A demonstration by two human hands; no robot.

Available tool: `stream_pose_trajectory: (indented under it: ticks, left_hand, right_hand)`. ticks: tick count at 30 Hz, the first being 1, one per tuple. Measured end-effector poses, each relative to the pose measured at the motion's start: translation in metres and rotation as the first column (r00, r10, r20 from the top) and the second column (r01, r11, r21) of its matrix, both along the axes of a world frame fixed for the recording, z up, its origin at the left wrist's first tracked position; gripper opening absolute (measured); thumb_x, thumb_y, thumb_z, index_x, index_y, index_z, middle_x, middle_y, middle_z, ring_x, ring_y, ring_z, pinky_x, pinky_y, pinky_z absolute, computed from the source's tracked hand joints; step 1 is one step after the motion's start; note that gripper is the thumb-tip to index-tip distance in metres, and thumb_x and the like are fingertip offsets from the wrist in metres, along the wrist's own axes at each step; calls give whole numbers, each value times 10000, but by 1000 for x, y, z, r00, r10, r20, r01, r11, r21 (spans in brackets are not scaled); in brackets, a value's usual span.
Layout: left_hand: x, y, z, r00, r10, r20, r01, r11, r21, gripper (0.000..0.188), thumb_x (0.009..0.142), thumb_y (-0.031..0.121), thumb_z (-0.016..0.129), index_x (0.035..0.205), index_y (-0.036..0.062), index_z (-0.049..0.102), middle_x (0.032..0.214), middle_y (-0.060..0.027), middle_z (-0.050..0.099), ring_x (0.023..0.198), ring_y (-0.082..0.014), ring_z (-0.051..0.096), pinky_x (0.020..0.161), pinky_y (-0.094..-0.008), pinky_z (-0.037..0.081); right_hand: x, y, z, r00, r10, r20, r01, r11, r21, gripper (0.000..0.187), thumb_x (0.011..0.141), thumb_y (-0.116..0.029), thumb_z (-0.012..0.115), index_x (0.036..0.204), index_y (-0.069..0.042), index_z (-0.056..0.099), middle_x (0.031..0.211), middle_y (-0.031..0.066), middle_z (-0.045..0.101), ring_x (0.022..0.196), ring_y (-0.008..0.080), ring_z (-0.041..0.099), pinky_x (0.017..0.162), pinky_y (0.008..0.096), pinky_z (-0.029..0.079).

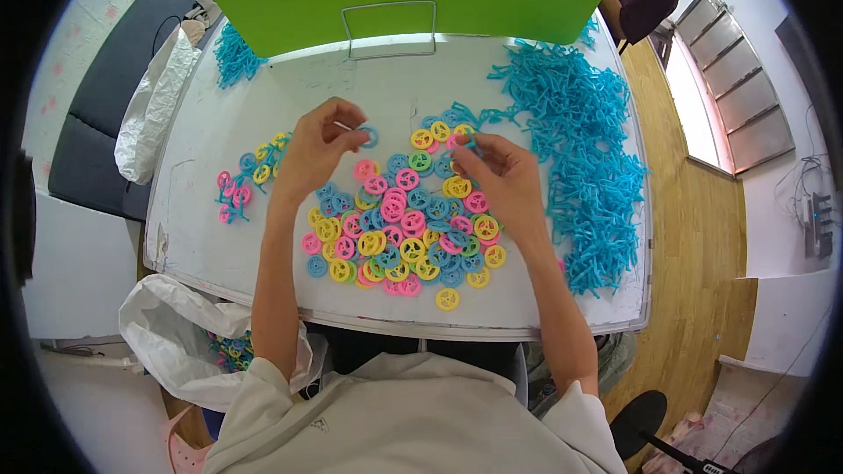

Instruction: Assembling small yellow and pink plastic smiley-face components into circular units at a table.

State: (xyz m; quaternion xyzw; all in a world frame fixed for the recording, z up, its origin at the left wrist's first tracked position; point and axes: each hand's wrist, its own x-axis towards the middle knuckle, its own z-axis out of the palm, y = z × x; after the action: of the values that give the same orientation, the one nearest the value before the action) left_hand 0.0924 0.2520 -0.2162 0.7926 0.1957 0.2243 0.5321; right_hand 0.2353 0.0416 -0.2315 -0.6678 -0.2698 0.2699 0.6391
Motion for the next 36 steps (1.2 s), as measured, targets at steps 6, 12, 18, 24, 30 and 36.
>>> stream_pose_trajectory:
  ticks: [6,12,18,24,30,36]
  left_hand:
    - [19,-40,-2,981,-182,62,192,931,-311,169,879,109,653,977,-22,610,906,-68,646,801,-127,643,677,-246,530]
    - [22,-52,-2,984,-157,78,175,852,-493,186,893,129,647,971,-27,583,926,-71,626,805,-129,648,681,-240,574]
    - [25,-62,-5,989,-93,114,137,861,-489,105,898,53,611,875,-11,530,873,-69,612,798,-132,649,673,-248,577]
    - [30,-68,-23,961,1,276,128,884,-450,62,880,-52,555,839,-19,522,867,-90,630,813,-138,640,685,-275,589]
    - [28,-77,-16,980,11,201,78,898,-433,70,899,6,587,870,9,523,872,-62,639,812,-107,613,719,-242,508]
    - [27,-80,-17,968,50,246,81,865,-495,79,901,9,585,863,16,516,879,-54,628,843,-102,598,746,-243,508]
  right_hand:
    - [-17,7,1,999,-34,-27,35,998,49,200,867,-97,673,1007,43,649,856,71,682,768,100,644,685,203,504]
    - [-19,9,-1,995,-20,-94,27,997,76,200,868,-89,668,1013,47,648,867,83,688,782,107,653,679,206,514]
    - [-24,10,-2,992,-24,-128,32,998,62,215,873,-128,672,1003,41,649,866,84,693,754,97,650,630,188,486]
    - [-27,12,4,955,8,-298,24,994,104,307,878,-134,667,1124,28,580,825,54,682,737,80,642,585,157,447]
    - [-22,8,-10,974,26,-224,12,986,168,334,874,-47,645,1165,42,507,920,127,672,839,157,672,722,226,537]
    - [-26,11,-13,990,-23,-139,50,981,190,317,874,-14,637,1156,25,496,902,101,661,837,138,659,707,221,532]
